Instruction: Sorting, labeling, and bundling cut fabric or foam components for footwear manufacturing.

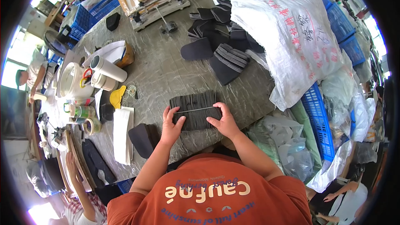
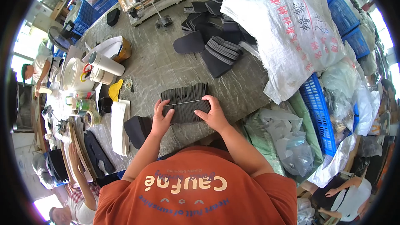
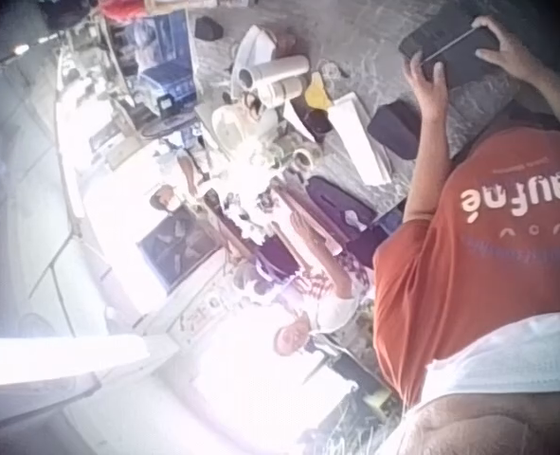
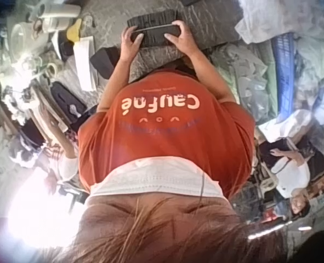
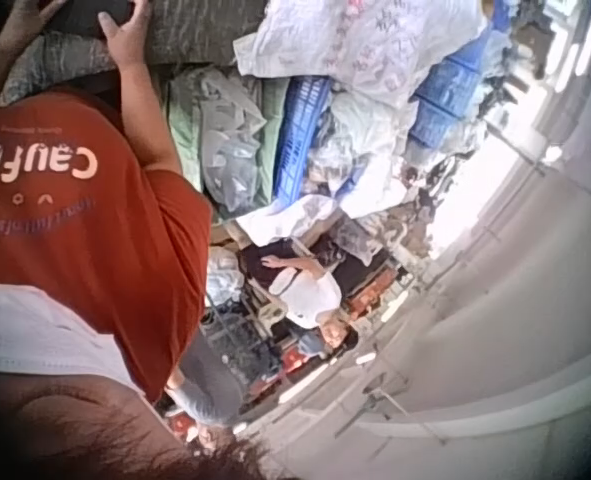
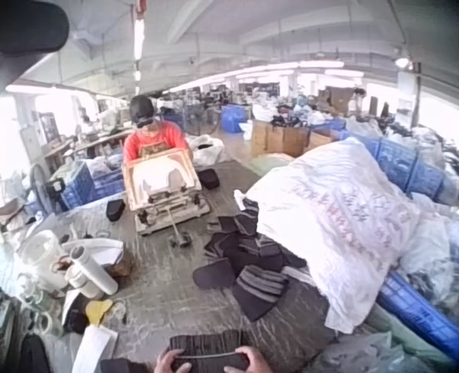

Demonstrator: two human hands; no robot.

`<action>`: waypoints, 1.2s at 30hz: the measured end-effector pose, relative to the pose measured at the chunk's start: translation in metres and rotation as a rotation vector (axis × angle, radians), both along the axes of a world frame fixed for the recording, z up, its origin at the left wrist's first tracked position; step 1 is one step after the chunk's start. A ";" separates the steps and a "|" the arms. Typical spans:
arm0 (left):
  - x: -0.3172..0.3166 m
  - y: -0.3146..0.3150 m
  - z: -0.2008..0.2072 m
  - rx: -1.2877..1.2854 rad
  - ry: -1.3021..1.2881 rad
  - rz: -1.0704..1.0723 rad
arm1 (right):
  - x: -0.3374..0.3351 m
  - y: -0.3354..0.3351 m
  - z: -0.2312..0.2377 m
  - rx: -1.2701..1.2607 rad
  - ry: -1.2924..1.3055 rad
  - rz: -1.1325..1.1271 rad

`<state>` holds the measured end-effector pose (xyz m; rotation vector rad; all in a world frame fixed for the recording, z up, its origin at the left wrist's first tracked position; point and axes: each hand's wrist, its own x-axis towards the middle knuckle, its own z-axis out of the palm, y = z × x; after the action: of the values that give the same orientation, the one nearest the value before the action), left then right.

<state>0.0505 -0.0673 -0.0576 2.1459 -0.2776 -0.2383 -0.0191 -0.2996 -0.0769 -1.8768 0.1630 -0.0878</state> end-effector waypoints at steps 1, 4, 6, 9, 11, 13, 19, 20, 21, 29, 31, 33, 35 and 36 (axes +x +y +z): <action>0.001 -0.005 0.008 -0.069 0.072 0.041 | 0.000 -0.001 0.004 0.002 0.000 0.004; 0.005 -0.003 0.006 -0.022 0.078 -0.016 | 0.003 -0.002 0.010 -0.058 0.018 0.019; 0.005 -0.005 0.005 -0.015 0.063 -0.004 | 0.003 0.001 0.005 -0.088 -0.025 -0.024; 0.005 -0.002 0.001 -0.059 0.065 0.025 | 0.004 -0.003 0.003 -0.074 0.029 0.003; 0.002 0.003 0.000 -0.339 0.227 0.149 | 0.004 0.000 0.006 0.175 0.107 -0.071; 0.002 0.002 0.006 -0.570 0.529 0.271 | 0.004 0.000 0.011 0.505 0.248 -0.127; -0.006 0.001 0.028 -0.512 0.512 0.226 | 0.026 0.015 0.024 0.395 0.268 0.102; 0.001 0.005 0.026 -0.537 0.511 0.240 | 0.036 0.018 0.019 0.306 0.234 0.124; 0.007 0.007 0.028 -0.596 0.485 0.251 | 0.047 0.020 0.016 0.299 0.224 0.138; 0.111 0.049 0.000 -0.382 0.142 0.496 | 0.177 0.062 0.013 0.261 0.074 0.140; 0.133 0.053 0.014 -0.400 0.141 0.511 | 0.211 0.074 0.002 0.241 0.020 0.126; 0.152 0.056 0.026 -0.452 0.112 0.508 | 0.236 0.080 0.010 0.269 0.072 0.130; 0.167 0.061 0.034 -0.366 0.053 0.506 | 0.258 0.087 0.017 0.359 0.110 0.158; 0.174 0.063 0.036 -0.281 -0.003 0.495 | 0.268 0.089 0.012 0.361 0.108 0.157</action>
<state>0.2245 -0.0042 -0.0212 1.8664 0.2118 0.0863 0.2486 -0.2108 -0.0654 -1.5276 0.0967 0.1428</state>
